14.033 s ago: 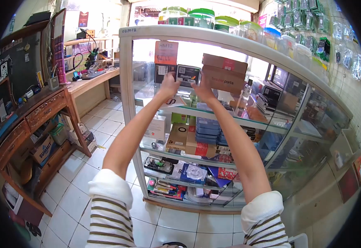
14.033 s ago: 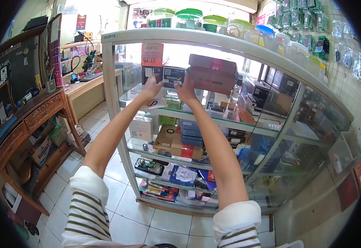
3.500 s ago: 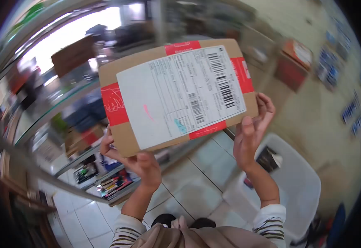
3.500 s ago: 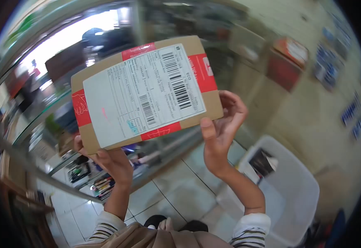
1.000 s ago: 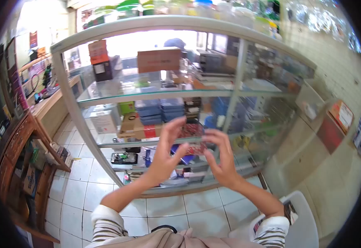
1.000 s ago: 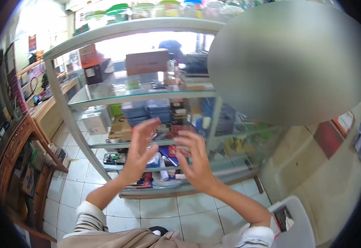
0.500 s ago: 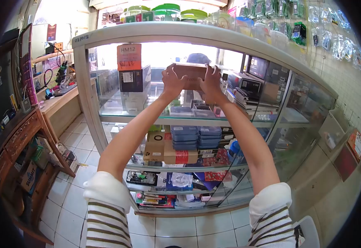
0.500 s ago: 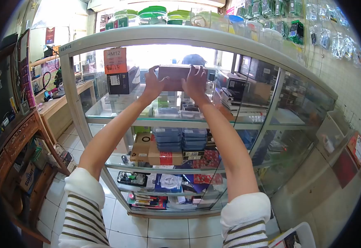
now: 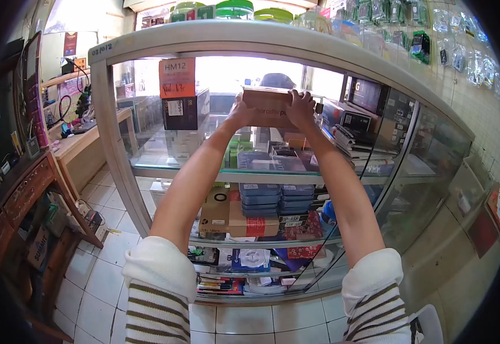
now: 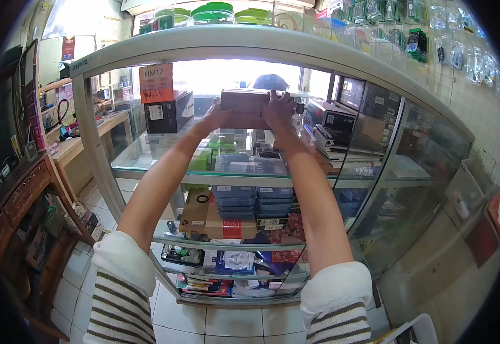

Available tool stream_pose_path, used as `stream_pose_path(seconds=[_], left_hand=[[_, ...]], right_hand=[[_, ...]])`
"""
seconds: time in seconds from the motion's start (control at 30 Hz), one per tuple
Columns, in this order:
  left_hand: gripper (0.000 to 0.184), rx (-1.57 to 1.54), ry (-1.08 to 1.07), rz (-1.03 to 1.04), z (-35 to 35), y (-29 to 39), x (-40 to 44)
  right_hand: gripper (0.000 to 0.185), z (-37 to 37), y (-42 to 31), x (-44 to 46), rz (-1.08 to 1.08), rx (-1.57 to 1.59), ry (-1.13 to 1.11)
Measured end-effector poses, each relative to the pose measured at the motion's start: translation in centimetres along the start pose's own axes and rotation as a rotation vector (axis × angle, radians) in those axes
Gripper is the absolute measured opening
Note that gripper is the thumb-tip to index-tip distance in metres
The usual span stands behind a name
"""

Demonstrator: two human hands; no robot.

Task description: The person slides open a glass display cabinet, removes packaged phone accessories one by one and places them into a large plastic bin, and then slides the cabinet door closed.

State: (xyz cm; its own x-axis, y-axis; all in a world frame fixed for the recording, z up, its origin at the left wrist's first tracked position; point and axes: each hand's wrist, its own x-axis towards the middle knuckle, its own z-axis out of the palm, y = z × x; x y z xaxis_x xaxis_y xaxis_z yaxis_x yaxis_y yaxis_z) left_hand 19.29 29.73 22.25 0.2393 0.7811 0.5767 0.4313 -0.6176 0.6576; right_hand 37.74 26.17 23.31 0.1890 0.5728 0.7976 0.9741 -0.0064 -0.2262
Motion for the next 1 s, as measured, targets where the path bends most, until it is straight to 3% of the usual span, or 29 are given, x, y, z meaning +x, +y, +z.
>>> stream_pose_path(seconds=[0.1, 0.27, 0.5, 0.7, 0.77, 0.83, 0.93, 1.0], left_hand=[[0.082, -0.117, 0.041, -0.107, -1.2, 1.9, -1.7], [0.080, -0.085, 0.087, -0.073, -1.2, 0.7, -0.8], [0.084, -0.147, 0.151, -0.140, -1.7, -0.5, -0.2], [0.093, -0.117, 0.200, -0.309, -2.8, 0.5, -0.8], [0.097, -0.095, 0.243, -0.334, -3.1, 1.2, -1.4], [0.099, -0.058, 0.339, -0.437, -3.1, 1.8, -1.9], [0.099, -0.015, 0.339, -0.472, -3.6, 2.5, -2.7], [0.099, -0.048, 0.368, -0.478, -3.4, 3.1, -3.6]], right_hand=[[0.046, -0.5, 0.1, -0.3, -0.002, 0.002, 0.064], [0.041, -2.3, -1.8, -1.4, 0.095, 0.060, 0.122], [0.041, -3.7, -3.9, -3.4, 0.011, 0.086, 0.100], [0.048, -5.5, -5.0, -5.1, 0.047, 0.169, 0.148], [0.056, -5.4, -4.5, -5.1, 0.067, 0.372, 0.328], [0.059, -5.2, -3.2, -4.5, 0.109, 0.504, 0.321], [0.079, -5.2, -2.5, -3.9, 0.415, 0.454, -0.015], [0.083, -5.4, -2.9, -4.6, 0.447, 0.577, -0.025]])
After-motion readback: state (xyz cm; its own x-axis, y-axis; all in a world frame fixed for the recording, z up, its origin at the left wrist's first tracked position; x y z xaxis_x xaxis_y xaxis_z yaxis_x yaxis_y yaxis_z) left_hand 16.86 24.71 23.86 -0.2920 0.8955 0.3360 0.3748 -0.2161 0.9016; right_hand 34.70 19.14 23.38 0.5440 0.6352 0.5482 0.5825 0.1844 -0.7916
